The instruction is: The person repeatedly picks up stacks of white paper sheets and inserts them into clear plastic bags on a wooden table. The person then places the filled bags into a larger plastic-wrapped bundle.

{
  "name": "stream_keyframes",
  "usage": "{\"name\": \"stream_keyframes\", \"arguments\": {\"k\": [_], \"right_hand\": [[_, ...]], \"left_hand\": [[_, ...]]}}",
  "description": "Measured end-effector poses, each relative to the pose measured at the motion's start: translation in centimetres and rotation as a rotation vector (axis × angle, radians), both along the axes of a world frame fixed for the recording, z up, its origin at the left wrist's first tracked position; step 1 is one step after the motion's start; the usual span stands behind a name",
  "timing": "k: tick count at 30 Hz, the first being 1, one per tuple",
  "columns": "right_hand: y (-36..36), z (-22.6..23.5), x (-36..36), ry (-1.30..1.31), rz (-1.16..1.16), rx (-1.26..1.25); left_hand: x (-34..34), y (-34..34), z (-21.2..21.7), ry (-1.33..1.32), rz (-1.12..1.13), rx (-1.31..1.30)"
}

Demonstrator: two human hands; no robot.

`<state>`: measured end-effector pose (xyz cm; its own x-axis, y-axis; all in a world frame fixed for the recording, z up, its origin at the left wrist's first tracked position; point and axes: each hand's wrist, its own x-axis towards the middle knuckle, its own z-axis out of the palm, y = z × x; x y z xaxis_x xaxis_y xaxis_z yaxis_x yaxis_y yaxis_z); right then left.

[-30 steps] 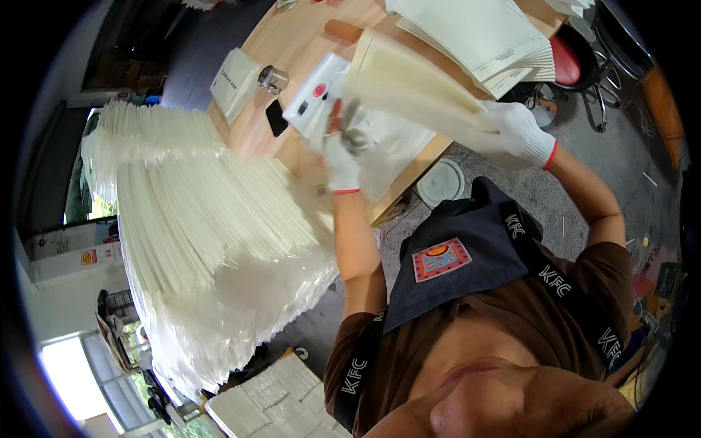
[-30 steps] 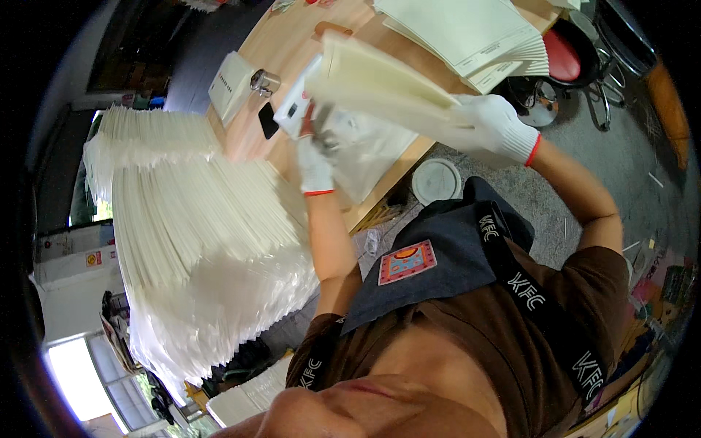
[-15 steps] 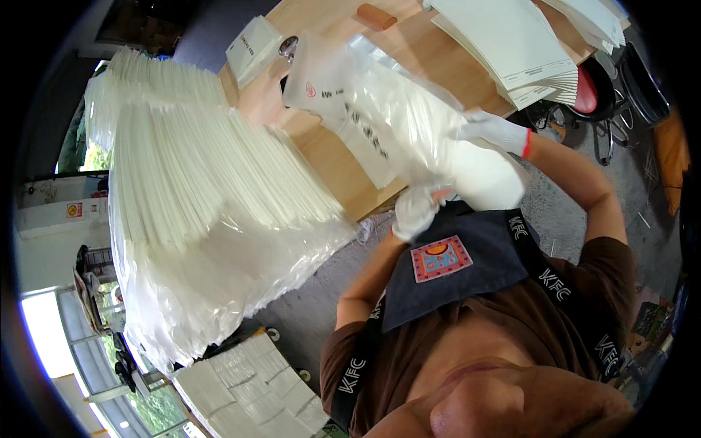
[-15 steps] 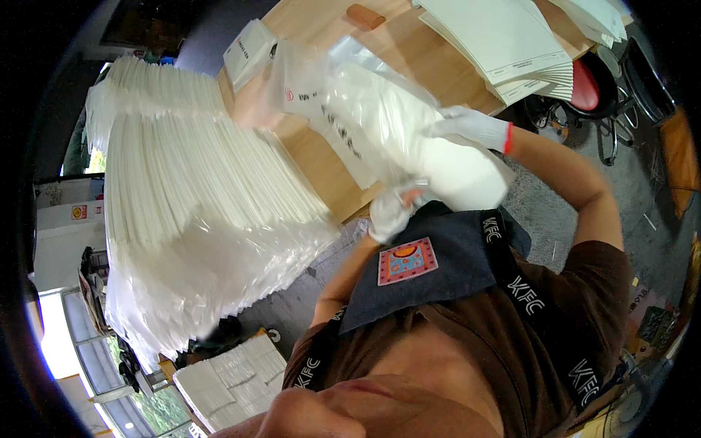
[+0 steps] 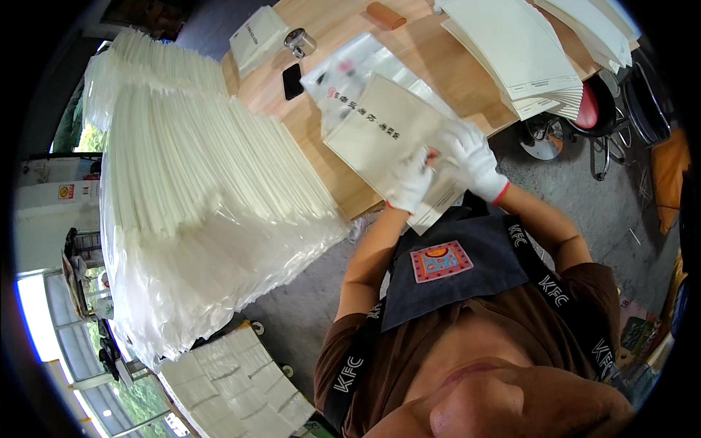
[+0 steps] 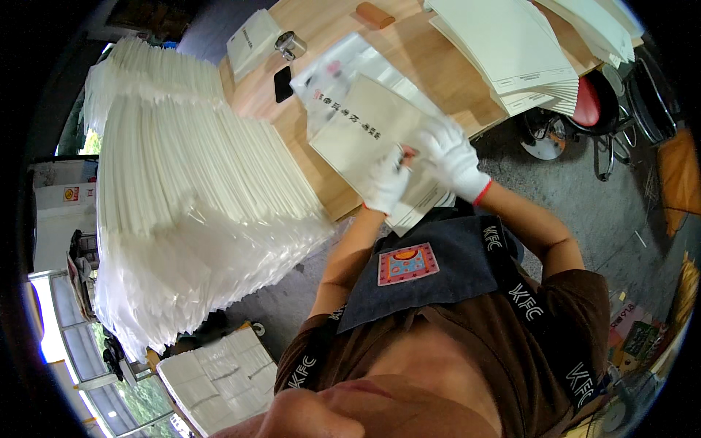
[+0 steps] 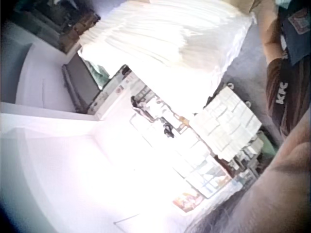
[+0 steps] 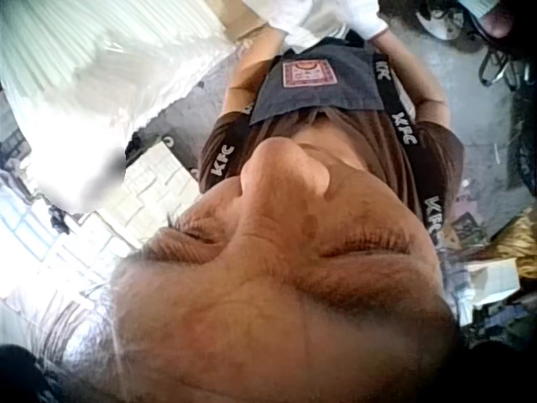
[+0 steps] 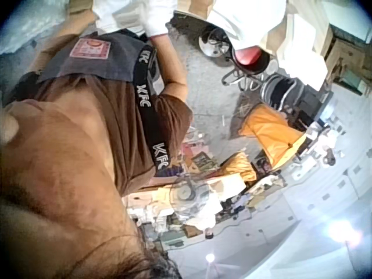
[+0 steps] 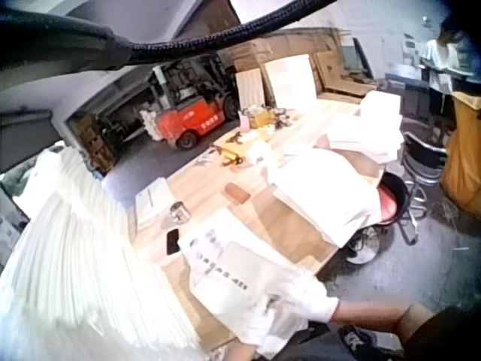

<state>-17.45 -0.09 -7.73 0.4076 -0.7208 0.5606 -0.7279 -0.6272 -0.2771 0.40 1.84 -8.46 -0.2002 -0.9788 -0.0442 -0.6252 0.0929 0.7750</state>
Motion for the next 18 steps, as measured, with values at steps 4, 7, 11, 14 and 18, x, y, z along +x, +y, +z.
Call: {"name": "stream_keyframes", "arguments": {"k": [4,7,11,14,18], "right_hand": [[-5.8,-3.0,-0.9,0.356,-0.194,0.460],[-6.9,-3.8,-1.0,0.488,-0.219,0.470],[-1.3,-1.5,-2.4,0.641,-0.033,0.427],[3.4,-1.0,-4.8,0.601,0.031,0.535],[7.5,1.8,-6.0,0.554,0.027,0.831]], "left_hand": [[0.1,4.0,-2.8,-0.368,0.069,-0.597],[7.6,3.6,-5.8,-0.362,0.408,-0.348],[8.3,7.5,-2.6,-0.490,0.538,-0.548],[7.4,12.6,-2.6,-0.401,0.421,-0.535],[5.8,18.1,-2.1,-0.159,0.346,-0.299]]}}
